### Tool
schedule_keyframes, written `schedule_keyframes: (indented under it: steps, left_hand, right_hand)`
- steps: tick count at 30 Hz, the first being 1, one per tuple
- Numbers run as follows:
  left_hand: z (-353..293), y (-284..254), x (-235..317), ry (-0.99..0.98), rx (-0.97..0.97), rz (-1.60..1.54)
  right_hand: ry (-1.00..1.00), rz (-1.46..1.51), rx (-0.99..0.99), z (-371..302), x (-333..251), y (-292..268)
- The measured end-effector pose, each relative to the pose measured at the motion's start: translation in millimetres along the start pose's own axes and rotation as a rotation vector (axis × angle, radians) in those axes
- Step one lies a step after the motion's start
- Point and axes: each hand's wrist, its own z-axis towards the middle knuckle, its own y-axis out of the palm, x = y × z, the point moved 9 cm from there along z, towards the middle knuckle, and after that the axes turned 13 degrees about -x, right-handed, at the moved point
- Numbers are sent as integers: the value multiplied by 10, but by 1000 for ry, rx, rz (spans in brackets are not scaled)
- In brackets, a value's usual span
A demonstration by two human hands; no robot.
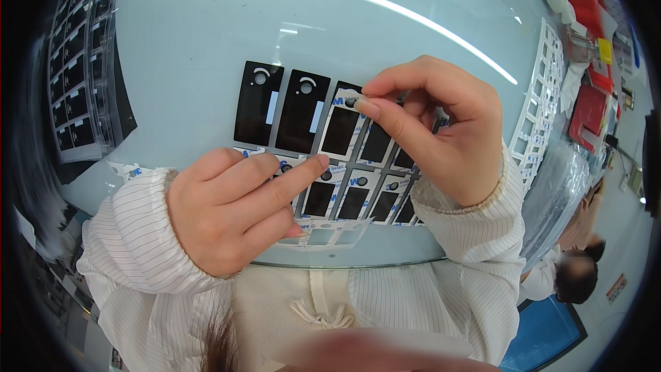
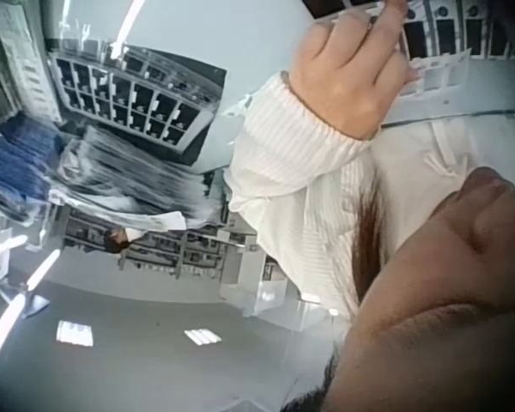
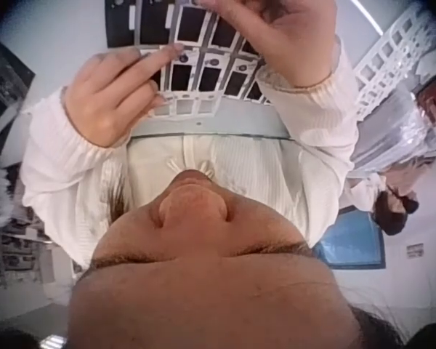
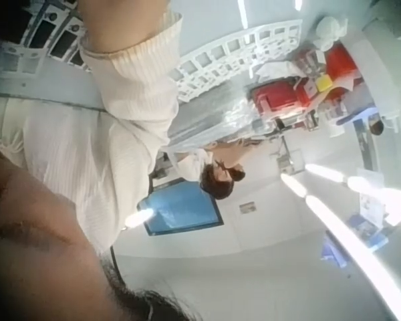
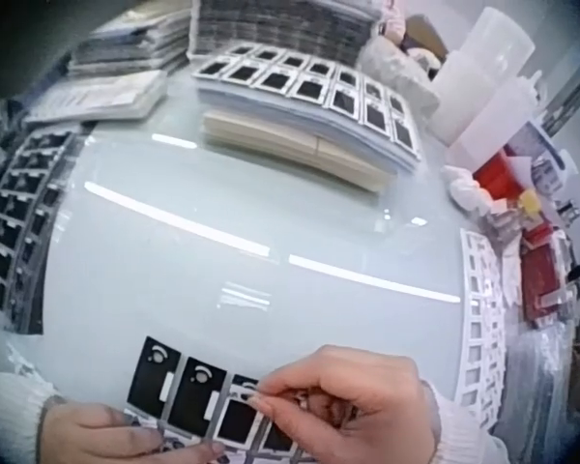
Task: Applying small plastic components or frames to electronic display modules on an assembly line.
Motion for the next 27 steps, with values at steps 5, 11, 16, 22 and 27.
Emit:
schedule_keyframes:
  steps: [5, 11, 16, 22, 27]
  left_hand:
    - [-13, -5, -2, -2, 2, -4]
    - [0, 1, -4, -3, 2, -8]
    - [-6, -4, -4, -1, 21, -5]
    - [-4, -12, -10, 1, 33, 0]
    - [-40, 25, -11, -4, 92, 24]
  right_hand:
    - [-62, -63, 30, 4, -29, -8]
    - [-69, -108, 75, 4, -50, 4]
    - [-78, -162, 124, -2, -94, 13]
    - [-113, -226, 146, 1, -153, 30]
    - [-116, -242, 189, -10, -178, 11]
